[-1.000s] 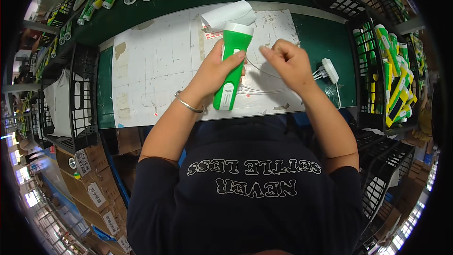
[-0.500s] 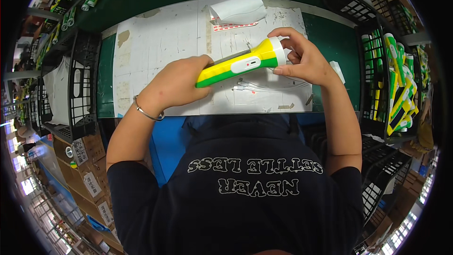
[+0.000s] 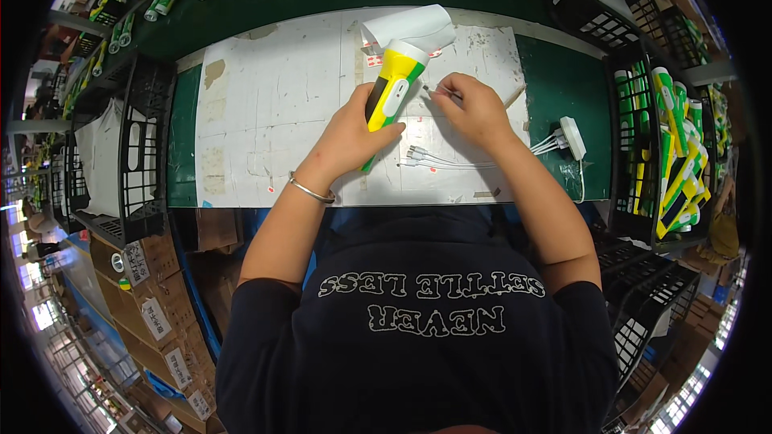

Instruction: Assembling handheld flashlights by joining housing components and testing functionality.

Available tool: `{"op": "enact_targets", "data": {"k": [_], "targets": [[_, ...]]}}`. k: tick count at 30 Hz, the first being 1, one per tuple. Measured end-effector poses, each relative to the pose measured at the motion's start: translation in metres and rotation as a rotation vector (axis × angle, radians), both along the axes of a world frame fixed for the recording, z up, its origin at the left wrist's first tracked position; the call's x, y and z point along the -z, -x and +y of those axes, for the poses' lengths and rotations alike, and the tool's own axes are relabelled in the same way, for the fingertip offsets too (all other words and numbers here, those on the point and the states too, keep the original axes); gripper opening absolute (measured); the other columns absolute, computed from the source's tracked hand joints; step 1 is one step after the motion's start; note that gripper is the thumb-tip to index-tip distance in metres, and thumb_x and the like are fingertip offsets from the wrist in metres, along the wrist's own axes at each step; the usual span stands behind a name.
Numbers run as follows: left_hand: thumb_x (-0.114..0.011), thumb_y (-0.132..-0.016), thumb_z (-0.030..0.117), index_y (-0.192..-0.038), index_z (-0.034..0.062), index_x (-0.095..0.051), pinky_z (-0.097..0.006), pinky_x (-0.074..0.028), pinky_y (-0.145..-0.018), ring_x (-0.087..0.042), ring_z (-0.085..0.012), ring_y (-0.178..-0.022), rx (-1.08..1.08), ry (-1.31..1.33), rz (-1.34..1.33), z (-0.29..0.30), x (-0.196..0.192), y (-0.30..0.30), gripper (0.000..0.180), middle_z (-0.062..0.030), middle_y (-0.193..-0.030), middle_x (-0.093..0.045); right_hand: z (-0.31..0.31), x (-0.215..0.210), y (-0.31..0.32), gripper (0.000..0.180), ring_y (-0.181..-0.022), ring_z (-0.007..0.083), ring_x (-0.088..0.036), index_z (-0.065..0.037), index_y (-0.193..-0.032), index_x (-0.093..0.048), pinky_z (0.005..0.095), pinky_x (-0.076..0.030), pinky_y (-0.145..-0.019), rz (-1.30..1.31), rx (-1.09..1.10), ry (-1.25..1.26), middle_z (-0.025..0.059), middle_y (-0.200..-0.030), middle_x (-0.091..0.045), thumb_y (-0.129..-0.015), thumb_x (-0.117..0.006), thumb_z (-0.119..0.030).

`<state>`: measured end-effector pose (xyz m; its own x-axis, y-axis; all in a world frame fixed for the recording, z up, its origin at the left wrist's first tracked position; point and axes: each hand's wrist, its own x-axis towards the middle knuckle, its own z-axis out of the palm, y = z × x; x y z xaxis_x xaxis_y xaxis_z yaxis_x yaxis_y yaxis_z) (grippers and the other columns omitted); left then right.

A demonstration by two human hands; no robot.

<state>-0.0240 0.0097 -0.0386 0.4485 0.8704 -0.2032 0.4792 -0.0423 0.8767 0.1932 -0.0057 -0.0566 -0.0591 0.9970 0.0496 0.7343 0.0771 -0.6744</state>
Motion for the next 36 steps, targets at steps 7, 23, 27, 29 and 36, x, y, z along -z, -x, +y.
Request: {"op": "enact_targets", "data": {"k": [7, 23, 27, 29, 36], "targets": [[-0.069, -0.073, 0.023, -0.123, -0.002, -0.039, -0.035, -0.045, -0.087, -0.058, -0.0309, -0.101, 0.054, -0.025, -0.025, -0.007, -0.013, -0.024, 0.063, -0.0218, -0.109, -0.057, -0.012, -0.028, -0.012, 0.02, -0.064, 0.0019, -0.047, -0.003, -0.084, -0.061, 0.0181, -0.039, -0.058, 0.55, -0.062, 0.265, -0.0018, -0.073, -0.058, -0.083, -0.066, -0.023], [-0.069, -0.074, 0.024, -0.123, 0.0068, -0.041, -0.04, -0.05, -0.064, -0.058, -0.0334, -0.081, -0.119, -0.689, 0.191, -0.022, -0.002, -0.041, 0.059, -0.0137, -0.096, -0.052, -0.019, -0.031, -0.01, 0.02, -0.064, 0.0051, -0.049, -0.002, -0.078, -0.062, 0.0197, -0.039, -0.059, 0.674, 0.118, 0.285, -0.0005, -0.07, -0.058, -0.079, -0.069, -0.02], [-0.069, -0.075, 0.024, -0.122, 0.0052, -0.042, -0.039, -0.05, -0.068, -0.058, -0.0336, -0.086, -0.106, -0.64, 0.179, -0.025, -0.002, -0.042, 0.058, -0.0154, -0.101, -0.053, -0.018, -0.035, -0.013, 0.02, -0.065, 0.0051, -0.05, -0.002, -0.077, -0.062, 0.0198, -0.038, -0.059, 0.648, 0.085, 0.315, 0.0002, -0.07, -0.059, -0.078, -0.07, -0.021], [-0.07, -0.075, 0.024, -0.121, 0.004, -0.043, -0.039, -0.05, -0.072, -0.057, -0.0337, -0.091, -0.095, -0.607, 0.184, -0.026, -0.003, -0.044, 0.057, -0.0167, -0.105, -0.054, -0.017, -0.036, -0.013, 0.02, -0.064, 0.005, -0.049, -0.002, -0.076, -0.062, 0.0197, -0.038, -0.058, 0.65, 0.093, 0.318, 0.0, -0.069, -0.058, -0.078, -0.07, -0.021], [-0.069, -0.074, 0.022, -0.121, 0.0033, -0.042, -0.039, -0.048, -0.075, -0.055, -0.0337, -0.091, -0.151, -0.645, 0.158, -0.012, 0.004, -0.038, 0.057, -0.0163, -0.103, -0.049, -0.024, -0.03, -0.007, 0.02, -0.061, 0.0042, -0.047, -0.003, -0.074, -0.061, 0.0201, -0.037, -0.055, 0.583, 0.069, 0.241, -0.0017, -0.067, -0.057, -0.079, -0.068, -0.02]]}}
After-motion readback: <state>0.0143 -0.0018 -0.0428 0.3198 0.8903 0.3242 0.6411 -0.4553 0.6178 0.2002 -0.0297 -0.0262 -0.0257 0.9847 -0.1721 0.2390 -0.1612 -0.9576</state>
